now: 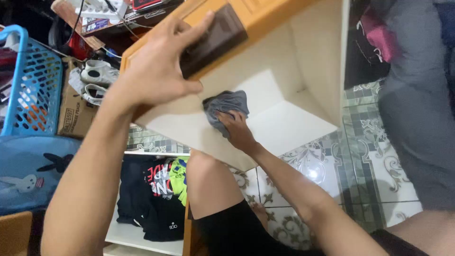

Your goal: The person folds clothes and wipes the inside of a plastic drawer with a rag.

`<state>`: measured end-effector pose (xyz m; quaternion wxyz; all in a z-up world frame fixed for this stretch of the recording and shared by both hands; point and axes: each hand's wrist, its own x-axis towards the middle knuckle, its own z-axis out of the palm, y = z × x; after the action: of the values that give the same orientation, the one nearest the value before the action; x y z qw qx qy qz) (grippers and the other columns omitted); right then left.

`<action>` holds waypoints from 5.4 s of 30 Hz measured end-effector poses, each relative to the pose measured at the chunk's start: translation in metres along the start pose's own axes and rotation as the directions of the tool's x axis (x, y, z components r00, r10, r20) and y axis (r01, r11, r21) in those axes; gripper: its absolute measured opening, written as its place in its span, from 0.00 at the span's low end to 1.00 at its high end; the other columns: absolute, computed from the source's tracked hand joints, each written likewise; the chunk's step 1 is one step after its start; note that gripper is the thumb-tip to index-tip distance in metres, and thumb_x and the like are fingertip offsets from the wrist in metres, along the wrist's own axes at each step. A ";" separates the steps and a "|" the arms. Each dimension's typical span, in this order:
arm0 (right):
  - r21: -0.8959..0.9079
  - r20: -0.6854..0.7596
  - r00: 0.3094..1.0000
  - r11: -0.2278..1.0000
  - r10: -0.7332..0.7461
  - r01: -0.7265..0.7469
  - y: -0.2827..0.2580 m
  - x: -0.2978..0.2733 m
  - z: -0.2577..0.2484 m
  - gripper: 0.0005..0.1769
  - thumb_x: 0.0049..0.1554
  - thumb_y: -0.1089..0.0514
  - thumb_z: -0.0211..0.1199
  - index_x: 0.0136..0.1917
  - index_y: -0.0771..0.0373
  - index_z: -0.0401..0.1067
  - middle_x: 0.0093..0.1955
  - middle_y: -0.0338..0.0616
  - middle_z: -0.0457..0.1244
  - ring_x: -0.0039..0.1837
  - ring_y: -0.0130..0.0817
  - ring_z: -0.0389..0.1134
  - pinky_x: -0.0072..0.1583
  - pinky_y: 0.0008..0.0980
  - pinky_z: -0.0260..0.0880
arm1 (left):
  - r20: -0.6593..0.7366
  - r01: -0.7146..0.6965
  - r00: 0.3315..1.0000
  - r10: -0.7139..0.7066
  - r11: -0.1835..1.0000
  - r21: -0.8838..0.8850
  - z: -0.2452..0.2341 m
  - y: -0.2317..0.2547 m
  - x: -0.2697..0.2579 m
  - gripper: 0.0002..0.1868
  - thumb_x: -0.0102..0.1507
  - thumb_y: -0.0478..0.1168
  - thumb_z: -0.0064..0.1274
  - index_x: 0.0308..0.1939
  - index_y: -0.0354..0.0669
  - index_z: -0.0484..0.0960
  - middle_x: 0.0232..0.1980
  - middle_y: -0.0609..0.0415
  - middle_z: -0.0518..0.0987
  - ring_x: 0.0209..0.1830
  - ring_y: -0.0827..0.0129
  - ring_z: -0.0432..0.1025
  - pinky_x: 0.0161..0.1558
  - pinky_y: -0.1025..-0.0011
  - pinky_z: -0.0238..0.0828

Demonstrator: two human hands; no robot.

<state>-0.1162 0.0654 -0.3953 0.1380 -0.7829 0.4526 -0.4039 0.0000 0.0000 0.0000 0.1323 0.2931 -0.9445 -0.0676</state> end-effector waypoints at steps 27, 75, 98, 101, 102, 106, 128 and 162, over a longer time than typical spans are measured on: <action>-0.268 0.286 0.911 0.938 0.298 -0.222 0.152 -0.021 0.205 0.33 0.54 0.53 0.64 0.72 0.55 0.63 0.74 0.52 0.58 0.76 0.59 0.53 0.69 0.71 0.50 | 0.029 -0.031 0.999 0.026 0.986 0.165 0.122 -0.033 0.017 0.54 0.47 0.44 0.70 0.77 0.61 0.66 0.55 0.40 0.72 0.57 0.47 0.67 0.50 0.55 0.61; -0.639 0.207 0.839 0.719 0.504 -0.274 0.237 -0.072 0.043 0.25 0.62 0.49 0.53 0.73 0.40 0.65 0.81 0.59 0.48 0.81 0.67 0.44 0.71 0.84 0.35 | -0.175 0.107 0.984 -0.027 0.881 0.461 0.142 -0.082 0.082 0.47 0.54 0.33 0.61 0.77 0.60 0.66 0.52 0.47 0.78 0.54 0.55 0.74 0.57 0.48 0.62; 0.276 -0.369 0.666 0.761 0.648 -0.587 0.083 0.042 -0.126 0.39 0.58 0.61 0.60 0.80 0.62 0.53 0.77 0.59 0.55 0.77 0.56 0.56 0.75 0.50 0.56 | -0.072 0.128 0.991 -0.109 0.922 0.365 0.126 -0.087 0.090 0.51 0.47 0.37 0.65 0.75 0.63 0.68 0.56 0.46 0.79 0.54 0.53 0.74 0.59 0.49 0.59; -0.106 -0.486 0.824 0.916 0.291 -0.386 0.122 0.099 -0.115 0.36 0.55 0.66 0.60 0.76 0.64 0.58 0.77 0.59 0.54 0.78 0.61 0.53 0.78 0.59 0.49 | -0.079 0.100 0.994 -0.076 0.922 0.373 0.126 -0.086 0.084 0.51 0.47 0.37 0.64 0.76 0.63 0.68 0.58 0.45 0.79 0.55 0.53 0.74 0.58 0.50 0.59; -0.393 -0.449 0.886 0.865 0.115 -0.311 0.143 0.119 -0.108 0.31 0.55 0.65 0.64 0.71 0.65 0.64 0.75 0.57 0.55 0.77 0.62 0.51 0.78 0.62 0.46 | -0.081 0.087 0.995 -0.061 0.926 0.367 0.124 -0.086 0.082 0.51 0.47 0.36 0.64 0.76 0.62 0.67 0.58 0.44 0.79 0.56 0.53 0.74 0.58 0.51 0.59; -0.314 -0.184 0.918 0.864 0.351 -0.394 0.173 0.149 -0.101 0.17 0.69 0.60 0.60 0.71 0.57 0.68 0.72 0.49 0.59 0.77 0.55 0.57 0.79 0.51 0.57 | -0.045 0.093 0.995 -0.084 0.946 0.310 0.116 -0.083 0.076 0.50 0.48 0.35 0.62 0.76 0.61 0.67 0.58 0.45 0.79 0.56 0.53 0.74 0.57 0.53 0.60; -0.398 0.076 0.671 0.639 0.738 -0.658 0.238 -0.010 0.017 0.35 0.58 0.60 0.58 0.77 0.50 0.56 0.84 0.64 0.35 0.77 0.67 0.50 0.73 0.63 0.53 | 0.003 0.060 0.998 -0.063 0.966 0.253 0.113 -0.089 0.070 0.51 0.47 0.36 0.61 0.77 0.60 0.68 0.59 0.43 0.78 0.55 0.53 0.73 0.55 0.55 0.61; -0.009 -0.197 0.646 0.658 0.737 -0.753 0.070 -0.052 -0.098 0.48 0.43 0.71 0.53 0.78 0.64 0.54 0.74 0.66 0.54 0.76 0.62 0.54 0.76 0.57 0.53 | -0.080 0.069 0.996 -0.049 0.962 0.266 0.136 -0.103 0.092 0.51 0.46 0.37 0.66 0.75 0.67 0.71 0.50 0.45 0.78 0.51 0.55 0.73 0.55 0.52 0.60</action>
<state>-0.2456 0.0843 -0.4005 0.2158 -0.4937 0.7624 -0.3583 -0.0569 -0.1302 -0.1316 0.1236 0.3385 -0.9303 0.0676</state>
